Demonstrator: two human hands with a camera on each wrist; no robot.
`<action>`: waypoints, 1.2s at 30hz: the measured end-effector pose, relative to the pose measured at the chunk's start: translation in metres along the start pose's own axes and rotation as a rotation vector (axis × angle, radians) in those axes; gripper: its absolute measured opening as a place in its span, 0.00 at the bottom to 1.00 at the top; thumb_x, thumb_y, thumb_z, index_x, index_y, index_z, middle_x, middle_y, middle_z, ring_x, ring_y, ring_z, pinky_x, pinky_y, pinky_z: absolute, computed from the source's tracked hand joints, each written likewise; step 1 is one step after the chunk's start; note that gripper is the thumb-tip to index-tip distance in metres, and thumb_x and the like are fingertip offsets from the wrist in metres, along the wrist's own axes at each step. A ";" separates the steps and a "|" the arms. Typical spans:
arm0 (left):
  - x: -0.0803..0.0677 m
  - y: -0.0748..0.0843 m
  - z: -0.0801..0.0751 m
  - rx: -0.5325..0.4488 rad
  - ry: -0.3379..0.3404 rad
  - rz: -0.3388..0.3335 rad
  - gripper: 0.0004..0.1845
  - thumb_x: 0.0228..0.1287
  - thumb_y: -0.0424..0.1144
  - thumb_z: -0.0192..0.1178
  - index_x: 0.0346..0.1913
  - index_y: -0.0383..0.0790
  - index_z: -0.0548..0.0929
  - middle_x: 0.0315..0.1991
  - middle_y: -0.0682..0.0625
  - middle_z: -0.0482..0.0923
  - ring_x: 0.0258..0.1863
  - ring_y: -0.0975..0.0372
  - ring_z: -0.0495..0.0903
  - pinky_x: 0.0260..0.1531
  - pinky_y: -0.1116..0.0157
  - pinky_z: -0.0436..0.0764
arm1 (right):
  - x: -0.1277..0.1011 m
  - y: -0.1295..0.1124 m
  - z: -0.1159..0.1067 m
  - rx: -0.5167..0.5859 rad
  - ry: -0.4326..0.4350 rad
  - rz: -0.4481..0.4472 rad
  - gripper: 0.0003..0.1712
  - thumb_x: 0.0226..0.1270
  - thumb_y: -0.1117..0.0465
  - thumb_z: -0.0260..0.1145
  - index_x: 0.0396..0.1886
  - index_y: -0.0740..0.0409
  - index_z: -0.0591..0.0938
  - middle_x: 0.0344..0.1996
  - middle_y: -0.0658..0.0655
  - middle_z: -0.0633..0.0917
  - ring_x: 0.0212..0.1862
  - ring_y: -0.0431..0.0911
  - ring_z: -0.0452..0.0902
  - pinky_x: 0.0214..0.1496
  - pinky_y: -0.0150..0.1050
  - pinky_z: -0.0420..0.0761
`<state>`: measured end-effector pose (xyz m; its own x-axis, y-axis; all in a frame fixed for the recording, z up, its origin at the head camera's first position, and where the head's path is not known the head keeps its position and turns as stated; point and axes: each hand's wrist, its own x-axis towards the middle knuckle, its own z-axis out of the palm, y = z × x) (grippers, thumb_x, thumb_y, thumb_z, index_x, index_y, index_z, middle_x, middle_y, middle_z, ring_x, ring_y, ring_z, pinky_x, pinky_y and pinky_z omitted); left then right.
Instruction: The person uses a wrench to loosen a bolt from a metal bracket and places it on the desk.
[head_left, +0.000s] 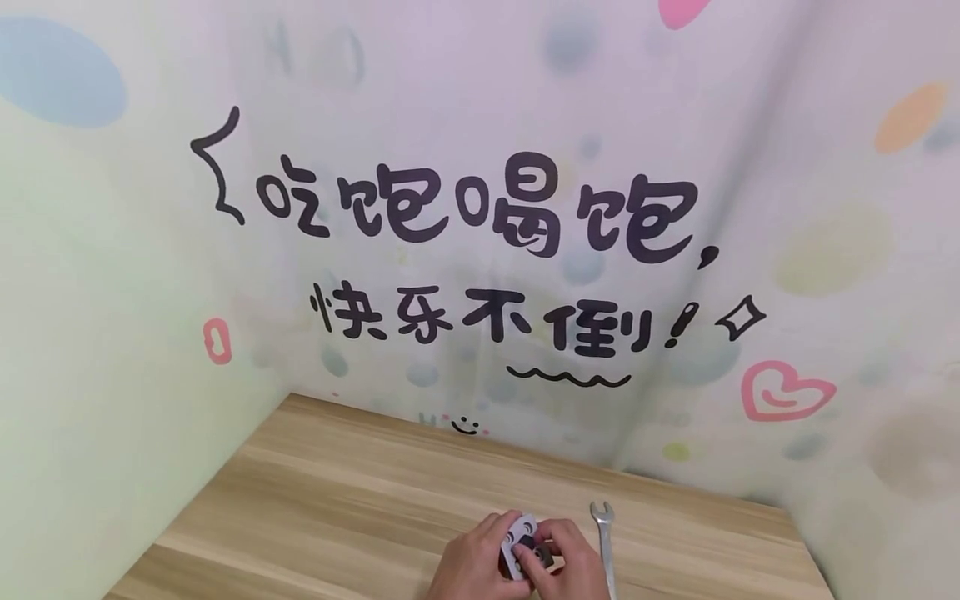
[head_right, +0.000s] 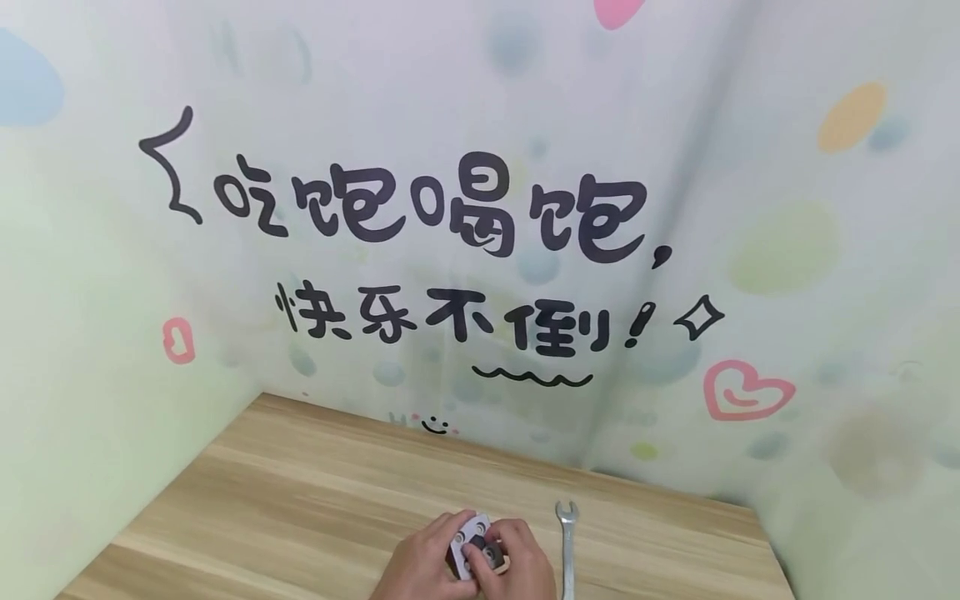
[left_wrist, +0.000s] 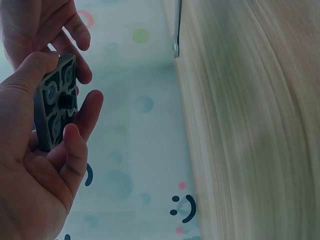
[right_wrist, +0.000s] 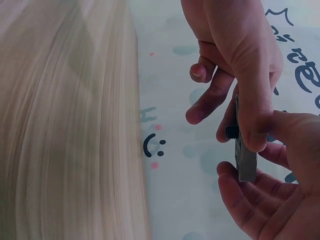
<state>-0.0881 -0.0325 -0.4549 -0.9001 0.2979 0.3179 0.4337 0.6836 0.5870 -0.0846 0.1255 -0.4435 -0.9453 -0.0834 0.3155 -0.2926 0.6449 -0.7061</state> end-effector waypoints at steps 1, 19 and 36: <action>-0.001 0.000 0.000 -0.004 -0.007 -0.006 0.35 0.47 0.50 0.73 0.59 0.40 0.78 0.42 0.54 0.80 0.34 0.73 0.74 0.31 0.72 0.76 | -0.001 0.000 0.000 0.001 -0.003 0.002 0.11 0.56 0.59 0.75 0.30 0.48 0.79 0.35 0.49 0.81 0.31 0.35 0.80 0.24 0.27 0.77; -0.007 -0.002 0.006 0.053 0.066 0.038 0.34 0.47 0.49 0.73 0.59 0.42 0.78 0.44 0.54 0.82 0.36 0.72 0.78 0.31 0.74 0.77 | -0.007 0.001 0.002 0.008 0.016 -0.056 0.09 0.56 0.63 0.75 0.36 0.49 0.86 0.38 0.49 0.82 0.34 0.38 0.81 0.24 0.26 0.76; 0.001 -0.005 -0.001 0.128 0.200 0.115 0.35 0.43 0.48 0.75 0.58 0.41 0.78 0.46 0.52 0.83 0.38 0.65 0.83 0.34 0.71 0.80 | 0.002 -0.004 0.004 0.000 0.100 -0.173 0.15 0.54 0.69 0.74 0.41 0.52 0.89 0.42 0.51 0.84 0.37 0.44 0.82 0.25 0.27 0.77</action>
<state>-0.0910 -0.0361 -0.4569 -0.8132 0.2494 0.5258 0.5124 0.7353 0.4437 -0.0863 0.1194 -0.4424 -0.8619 -0.1168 0.4934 -0.4491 0.6277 -0.6359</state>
